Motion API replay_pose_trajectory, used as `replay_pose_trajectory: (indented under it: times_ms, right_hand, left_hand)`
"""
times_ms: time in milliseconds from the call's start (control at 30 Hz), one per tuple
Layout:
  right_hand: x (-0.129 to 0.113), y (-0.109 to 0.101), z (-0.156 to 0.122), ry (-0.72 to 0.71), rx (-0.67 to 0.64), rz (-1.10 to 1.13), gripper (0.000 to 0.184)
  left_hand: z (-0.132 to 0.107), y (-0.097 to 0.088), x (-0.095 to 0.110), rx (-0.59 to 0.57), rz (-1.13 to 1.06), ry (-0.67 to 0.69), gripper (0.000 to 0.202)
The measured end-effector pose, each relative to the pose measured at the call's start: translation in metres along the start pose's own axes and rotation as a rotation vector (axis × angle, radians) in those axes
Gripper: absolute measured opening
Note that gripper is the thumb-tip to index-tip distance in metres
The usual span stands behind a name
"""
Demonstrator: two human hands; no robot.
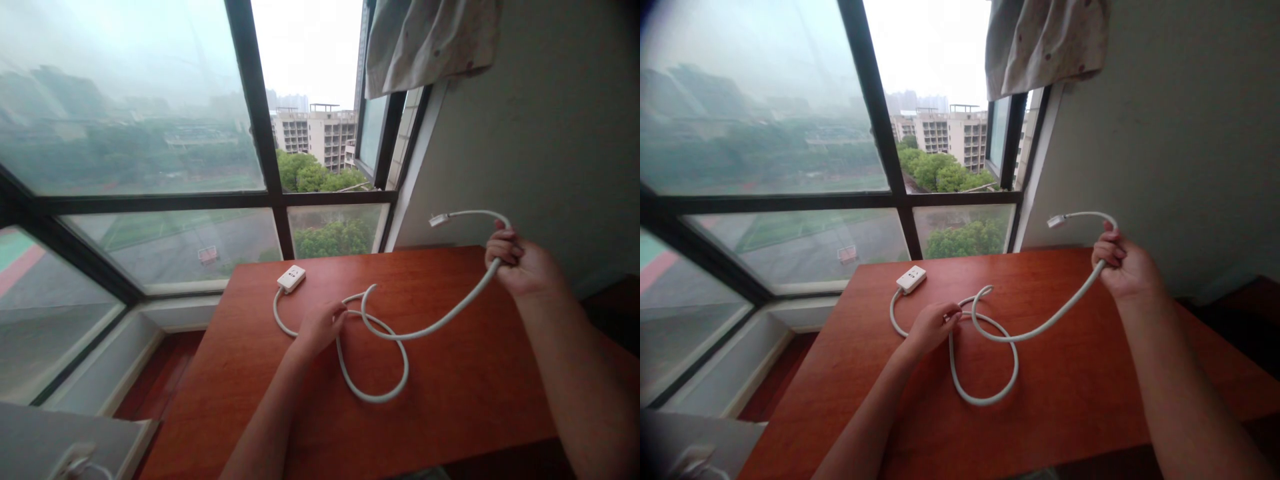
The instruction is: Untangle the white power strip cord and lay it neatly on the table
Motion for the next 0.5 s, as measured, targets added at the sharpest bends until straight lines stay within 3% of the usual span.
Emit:
replay_pose_trajectory:
  times_ms: [267, 500]
  right_hand:
    - [0.001, -0.054, -0.013, 0.075, 0.011, -0.492, 0.026]
    - [0.001, -0.084, -0.016, 0.118, -0.078, -0.817, 0.022]
  left_hand:
    - [0.000, -0.011, -0.004, 0.095, 0.107, -0.037, 0.017]
    - [0.001, -0.013, -0.015, 0.053, 0.115, -0.096, 0.018]
Point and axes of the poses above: each hand's wrist, its own z-axis towards the middle knuckle, its own y-axis out of the palm, x = y × z, the point moved 9 cm from there along z, towards the middle knuckle, and after that the axes turned 6 degrees about -y, right-handed, at the moved point
